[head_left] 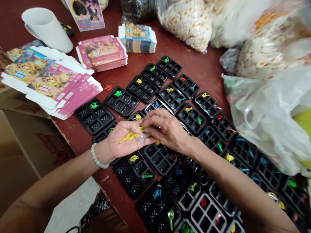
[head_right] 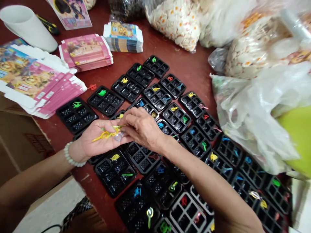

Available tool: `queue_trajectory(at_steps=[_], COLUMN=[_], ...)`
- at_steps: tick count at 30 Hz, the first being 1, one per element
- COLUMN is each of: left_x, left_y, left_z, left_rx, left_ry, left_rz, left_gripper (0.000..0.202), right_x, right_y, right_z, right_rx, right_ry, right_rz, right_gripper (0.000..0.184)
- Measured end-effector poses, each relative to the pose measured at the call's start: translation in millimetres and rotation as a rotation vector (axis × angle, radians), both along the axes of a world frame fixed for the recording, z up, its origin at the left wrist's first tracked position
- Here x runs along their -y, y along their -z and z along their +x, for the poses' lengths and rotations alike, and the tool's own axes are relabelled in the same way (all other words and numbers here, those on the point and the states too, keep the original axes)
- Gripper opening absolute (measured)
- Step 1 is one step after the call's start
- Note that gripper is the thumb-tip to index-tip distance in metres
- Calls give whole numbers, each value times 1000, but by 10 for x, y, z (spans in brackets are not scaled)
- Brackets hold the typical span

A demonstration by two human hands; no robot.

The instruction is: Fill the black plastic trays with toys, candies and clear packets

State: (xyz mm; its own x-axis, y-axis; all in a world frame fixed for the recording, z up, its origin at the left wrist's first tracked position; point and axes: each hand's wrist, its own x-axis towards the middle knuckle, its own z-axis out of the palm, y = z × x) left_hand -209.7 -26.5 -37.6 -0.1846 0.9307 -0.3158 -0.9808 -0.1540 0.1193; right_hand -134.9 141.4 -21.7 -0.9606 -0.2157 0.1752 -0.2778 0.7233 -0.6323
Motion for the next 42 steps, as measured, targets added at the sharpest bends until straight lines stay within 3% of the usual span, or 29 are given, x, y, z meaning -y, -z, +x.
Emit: queue_trajectory(at_steps=[3,6,9,13,17,21,24,26,30,32,34,37,42], left_x=[40,100,169,235,246,243,242,240,239,245,253,265,277], left_y=[3,2,-6,-3,-3,-23,-30,-18,30,45,44,26,56], left_z=[-52,-148,-272,-396,-443,-515,-562,-560,-475,-413,-358,-296,-236], left_rx=[0,3,6,-12,-71,-6,40,42,64,88,118,165,130], left_ry=[-17,11,28,20,-34,-56,-87,-110,-113,-122,-143,-141,-82], left_rz=[11,-55,-130,-176,-242,-289,-297,-272,-195,-139,-85,-59,-112], left_gripper=[54,56,46,35,50,57,56,55,60,62,61,58,59], right_x=[-82,-350,-880,-1669,-2095,-2178,-1934,-1567,-574,-141,156,377,515], right_y=[-105,-188,-127,106,295,361,310,215,-15,-53,-28,42,28], right_z=[-66,-255,-603,-1153,-1528,-1679,-1628,-1472,-926,-681,-531,-447,-372], right_rx=[151,151,-3,-111,4,61,-42,-122,-204,-194,-145,-58,70], right_ry=[-18,115,394,784,846,842,807,691,68,-42,-52,18,98], right_rz=[-145,-171,-18,290,475,512,448,386,170,148,189,169,-260], right_gripper=[12,17,18,14,20,28,30,25,26,34,39,33,12])
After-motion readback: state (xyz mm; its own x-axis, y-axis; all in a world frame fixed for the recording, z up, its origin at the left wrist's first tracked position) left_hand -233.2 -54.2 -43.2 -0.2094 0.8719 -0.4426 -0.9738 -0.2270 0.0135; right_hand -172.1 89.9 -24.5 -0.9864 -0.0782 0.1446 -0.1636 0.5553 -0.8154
